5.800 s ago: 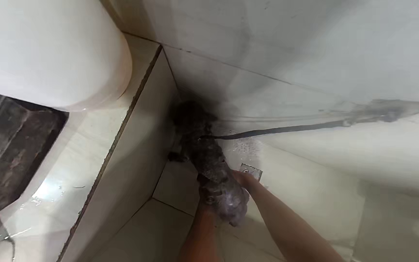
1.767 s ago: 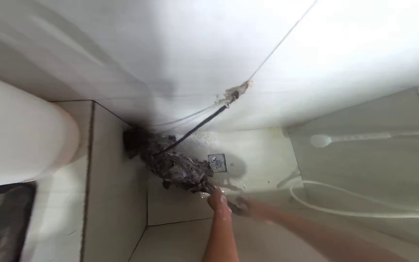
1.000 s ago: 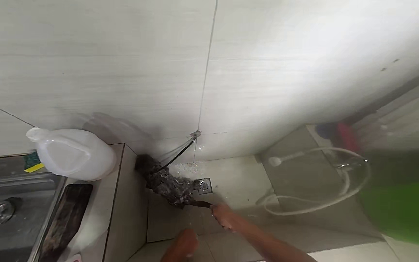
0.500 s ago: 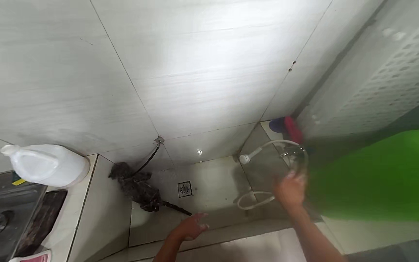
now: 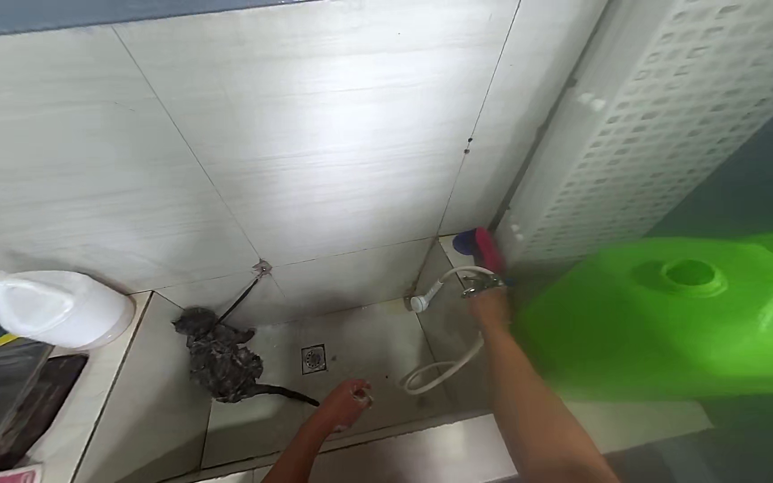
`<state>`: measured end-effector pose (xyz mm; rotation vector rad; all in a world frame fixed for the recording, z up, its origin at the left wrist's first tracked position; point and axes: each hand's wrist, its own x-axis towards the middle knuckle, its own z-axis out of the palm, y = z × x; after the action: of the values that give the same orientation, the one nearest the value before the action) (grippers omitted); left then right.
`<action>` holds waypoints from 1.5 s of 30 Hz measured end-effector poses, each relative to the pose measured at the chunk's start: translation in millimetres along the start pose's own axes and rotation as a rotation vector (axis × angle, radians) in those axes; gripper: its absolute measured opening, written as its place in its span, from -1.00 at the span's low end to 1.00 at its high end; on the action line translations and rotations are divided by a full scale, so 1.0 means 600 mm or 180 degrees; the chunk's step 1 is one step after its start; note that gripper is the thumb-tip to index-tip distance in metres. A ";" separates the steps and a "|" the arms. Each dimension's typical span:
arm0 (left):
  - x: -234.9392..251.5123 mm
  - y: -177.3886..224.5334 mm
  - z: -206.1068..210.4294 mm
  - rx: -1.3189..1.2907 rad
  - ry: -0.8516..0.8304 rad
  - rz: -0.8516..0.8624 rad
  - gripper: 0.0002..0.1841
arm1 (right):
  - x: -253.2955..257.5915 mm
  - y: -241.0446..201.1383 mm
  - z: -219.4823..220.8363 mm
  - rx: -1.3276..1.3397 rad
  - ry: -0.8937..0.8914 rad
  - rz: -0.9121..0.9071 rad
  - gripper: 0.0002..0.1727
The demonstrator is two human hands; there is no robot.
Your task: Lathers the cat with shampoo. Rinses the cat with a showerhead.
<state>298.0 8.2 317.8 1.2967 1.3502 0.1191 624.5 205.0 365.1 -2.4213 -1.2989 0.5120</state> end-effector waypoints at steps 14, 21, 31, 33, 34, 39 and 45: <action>0.044 0.031 -0.138 -0.3932 0.0556 0.0027 -0.34 | -0.384 0.000 -0.073 -0.0293 -0.1749 -0.4387 -0.71; 0.076 -0.063 -0.098 -0.2183 0.1972 -0.1173 -0.40 | -0.205 -0.012 -0.064 -0.0834 -0.1715 -0.3201 -0.66; 0.023 -0.132 -0.018 -0.2826 0.2277 -0.1158 -0.41 | 0.129 -0.008 -0.017 -0.1564 -0.0276 -0.0733 -0.47; 0.008 -0.147 -0.014 -0.3031 0.2342 -0.1107 -0.44 | 0.140 -0.003 -0.020 -0.1833 -0.0221 -0.0955 -0.47; 0.004 -0.155 -0.012 -0.3131 0.2390 -0.1098 -0.46 | 0.145 -0.008 -0.024 -0.2008 -0.0252 -0.1071 -0.46; -0.010 -0.174 0.003 -0.3565 0.2492 -0.1019 -0.46 | 0.165 -0.028 -0.026 -0.2568 -0.0632 -0.1075 -0.33; -0.030 -0.164 -0.006 -0.3962 0.2389 -0.0854 -0.44 | 0.168 -0.030 -0.060 -0.3274 -0.1258 -0.1679 -0.39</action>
<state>231.8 -39.2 259.8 -0.0283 1.5794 1.1436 680.2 294.6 389.9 -2.5235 -2.8015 0.1681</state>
